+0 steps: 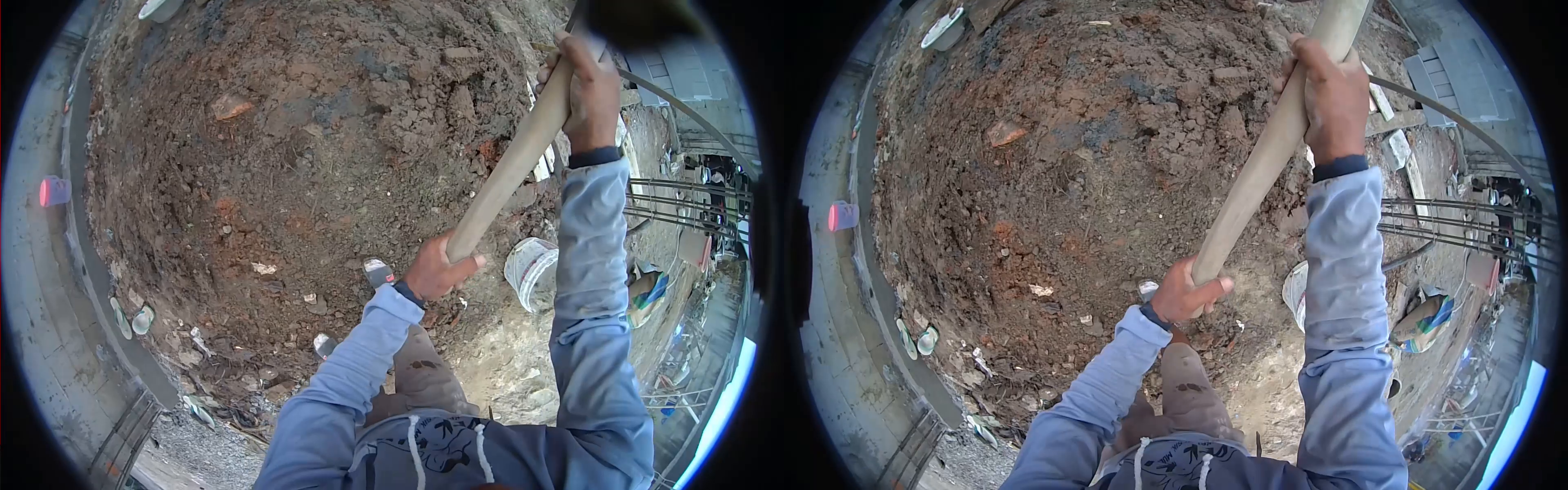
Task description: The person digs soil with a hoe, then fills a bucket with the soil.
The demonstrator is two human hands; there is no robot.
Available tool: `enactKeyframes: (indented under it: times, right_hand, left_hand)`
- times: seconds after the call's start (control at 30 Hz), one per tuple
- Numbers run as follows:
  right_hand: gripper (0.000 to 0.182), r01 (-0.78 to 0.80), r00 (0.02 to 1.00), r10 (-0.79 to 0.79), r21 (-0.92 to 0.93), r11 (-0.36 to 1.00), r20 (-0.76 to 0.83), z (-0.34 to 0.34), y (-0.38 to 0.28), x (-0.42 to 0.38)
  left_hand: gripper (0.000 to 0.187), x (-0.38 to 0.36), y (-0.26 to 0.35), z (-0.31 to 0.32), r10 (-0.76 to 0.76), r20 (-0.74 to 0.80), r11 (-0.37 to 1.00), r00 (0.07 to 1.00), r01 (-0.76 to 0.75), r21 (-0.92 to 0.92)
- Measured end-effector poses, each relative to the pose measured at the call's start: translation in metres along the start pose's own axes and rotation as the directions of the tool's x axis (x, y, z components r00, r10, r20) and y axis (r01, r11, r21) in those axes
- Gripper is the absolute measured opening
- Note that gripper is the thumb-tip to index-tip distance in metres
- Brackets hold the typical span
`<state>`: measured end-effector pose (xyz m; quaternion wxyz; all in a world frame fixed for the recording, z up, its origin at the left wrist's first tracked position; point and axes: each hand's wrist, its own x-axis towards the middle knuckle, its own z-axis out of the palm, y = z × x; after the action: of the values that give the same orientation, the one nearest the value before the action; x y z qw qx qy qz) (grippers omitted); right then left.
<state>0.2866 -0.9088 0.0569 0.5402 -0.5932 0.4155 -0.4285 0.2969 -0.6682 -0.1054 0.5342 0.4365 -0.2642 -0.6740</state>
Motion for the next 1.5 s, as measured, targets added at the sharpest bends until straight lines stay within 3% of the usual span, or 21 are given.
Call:
enactKeyframes:
  times: [0.07,0.13,0.17,0.2,0.23,0.27,0.33,0.37,0.4,0.53,0.6,0.67,0.8,0.93,1.17,1.23,1.37,1.5]
  right_hand:
    - [0.019,0.097,0.995,-0.097,-0.027,0.995,0.018,0.011,0.042,0.056]
    - [0.017,0.049,0.999,-0.049,-0.089,0.995,-0.001,0.037,0.116,0.078]
    - [0.020,-0.074,0.997,0.075,-0.231,0.970,-0.006,0.048,0.165,0.068]
    - [0.027,-0.193,0.978,0.208,-0.418,0.887,-0.011,0.045,0.261,0.064]
    - [0.039,-0.212,0.959,0.282,-0.733,0.646,-0.028,0.044,0.353,0.035]
    - [0.047,-0.219,0.933,0.360,-0.795,0.565,-0.001,0.048,0.400,-0.001]
    - [0.048,-0.259,0.935,0.356,-0.693,0.673,-0.004,0.058,0.408,-0.016]
    - [0.047,-0.359,0.879,0.475,-0.694,0.624,-0.028,0.049,0.410,-0.017]
    - [0.047,-0.430,0.834,0.550,-0.682,0.592,-0.047,0.048,0.404,0.002]
    - [0.048,-0.284,0.890,0.456,-0.808,0.516,-0.021,0.056,0.380,0.013]
    - [0.051,-0.299,0.887,0.460,-0.798,0.523,-0.030,0.055,0.385,0.014]
    - [0.052,-0.373,0.827,0.562,-0.743,0.555,0.005,0.053,0.386,0.015]
    - [0.051,-0.328,0.857,0.515,-0.793,0.513,-0.022,0.061,0.395,0.015]
    - [0.054,-0.351,0.821,0.570,-0.756,0.552,0.035,0.054,0.400,0.019]
    - [0.050,-0.349,0.893,0.443,-0.739,0.577,-0.077,0.055,0.420,-0.004]
    - [0.051,-0.366,0.876,0.478,-0.724,0.585,-0.056,0.052,0.411,-0.008]
    - [0.050,-0.375,0.873,0.487,-0.689,0.620,-0.037,0.045,0.425,-0.001]
    - [0.050,-0.417,0.840,0.542,-0.683,0.600,-0.037,0.039,0.397,-0.015]
  left_hand:
    - [0.040,0.046,-0.003,-0.031,0.009,-0.009,0.998,1.000,-0.010,-0.055]
    - [0.041,0.072,-0.040,-0.058,0.021,-0.012,0.995,1.000,-0.022,-0.096]
    - [0.042,0.064,-0.078,-0.059,-0.113,-0.116,0.963,0.987,0.080,-0.258]
    - [0.043,0.053,-0.118,-0.056,-0.255,-0.196,0.894,0.947,0.154,-0.420]
    - [0.042,0.037,-0.166,-0.043,-0.392,-0.230,0.823,0.891,0.228,-0.520]
    - [0.042,0.029,-0.200,-0.036,-0.517,-0.262,0.739,0.815,0.271,-0.617]
    - [0.042,0.036,-0.206,-0.066,-0.522,-0.227,0.721,0.822,0.283,-0.633]
    - [0.041,0.023,-0.206,-0.056,-0.555,-0.137,0.676,0.821,0.349,-0.649]
    - [0.042,0.030,-0.200,-0.040,-0.571,-0.169,0.684,0.803,0.352,-0.639]
    - [0.040,0.038,-0.173,-0.031,-0.566,-0.220,0.682,0.795,0.301,-0.666]
    - [0.039,0.035,-0.170,-0.033,-0.589,-0.236,0.689,0.772,0.328,-0.646]
    - [0.038,0.027,-0.159,-0.032,-0.566,-0.247,0.670,0.786,0.265,-0.693]
    - [0.037,0.019,-0.159,-0.038,-0.502,-0.341,0.748,0.795,0.201,-0.633]
    - [0.038,0.018,-0.160,-0.038,-0.509,-0.303,0.755,0.806,0.249,-0.607]
    - [0.044,0.011,-0.197,-0.052,-0.501,-0.303,0.777,0.811,0.268,-0.569]
    - [0.039,0.005,-0.198,-0.048,-0.487,-0.318,0.799,0.813,0.269,-0.538]
    - [0.035,-0.015,-0.163,-0.050,-0.498,-0.284,0.786,0.820,0.288,-0.547]
    - [0.033,-0.037,-0.136,-0.033,-0.520,-0.279,0.774,0.807,0.308,-0.553]
